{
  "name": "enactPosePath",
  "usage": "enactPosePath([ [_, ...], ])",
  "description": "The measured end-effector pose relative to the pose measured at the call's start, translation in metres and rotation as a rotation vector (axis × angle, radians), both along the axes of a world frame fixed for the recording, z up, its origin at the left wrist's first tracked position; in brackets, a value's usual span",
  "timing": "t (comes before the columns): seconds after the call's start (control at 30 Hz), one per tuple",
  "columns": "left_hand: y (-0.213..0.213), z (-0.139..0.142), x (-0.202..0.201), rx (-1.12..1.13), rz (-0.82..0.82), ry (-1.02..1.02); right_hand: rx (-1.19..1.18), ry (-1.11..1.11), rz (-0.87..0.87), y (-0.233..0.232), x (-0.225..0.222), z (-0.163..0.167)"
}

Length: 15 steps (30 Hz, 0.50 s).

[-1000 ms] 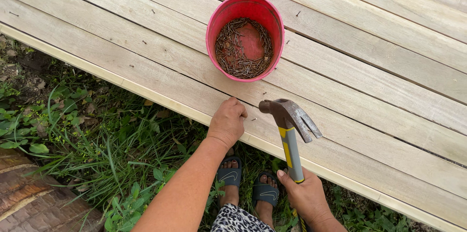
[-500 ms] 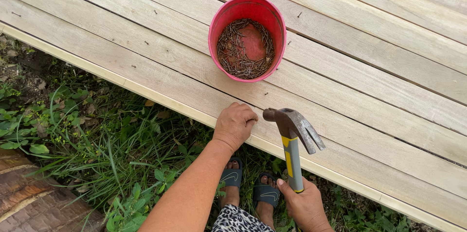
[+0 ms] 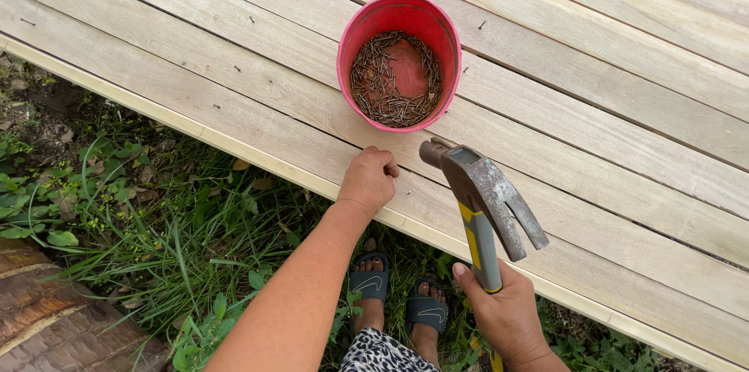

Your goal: The person hammers nails into a wooden plank structure outdoors. They take nails one at a time from a pink bucket, position each nail on a plank, and drive it in with a hammer, working along the planks.

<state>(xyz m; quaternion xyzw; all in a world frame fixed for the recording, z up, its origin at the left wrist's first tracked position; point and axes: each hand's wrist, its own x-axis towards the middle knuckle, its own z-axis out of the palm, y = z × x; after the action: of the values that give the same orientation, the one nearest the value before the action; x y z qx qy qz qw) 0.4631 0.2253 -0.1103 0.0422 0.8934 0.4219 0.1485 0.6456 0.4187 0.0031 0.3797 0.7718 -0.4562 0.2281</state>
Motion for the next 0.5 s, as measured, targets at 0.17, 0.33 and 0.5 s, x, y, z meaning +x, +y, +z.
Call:
enactPosePath([
  [0.17,0.003,0.010,-0.002,-0.035,0.014,-0.081,0.118,-0.287,0.202,0.001,-0.004,-0.004],
  [0.33,0.004,0.019,-0.003,-0.062,0.013,-0.119,0.133,-0.299,0.159,0.005,-0.003,-0.013],
  [0.5,0.009,0.020,-0.010,-0.154,-0.024,-0.129,0.152,-0.214,0.083,0.014,0.004,-0.013],
])
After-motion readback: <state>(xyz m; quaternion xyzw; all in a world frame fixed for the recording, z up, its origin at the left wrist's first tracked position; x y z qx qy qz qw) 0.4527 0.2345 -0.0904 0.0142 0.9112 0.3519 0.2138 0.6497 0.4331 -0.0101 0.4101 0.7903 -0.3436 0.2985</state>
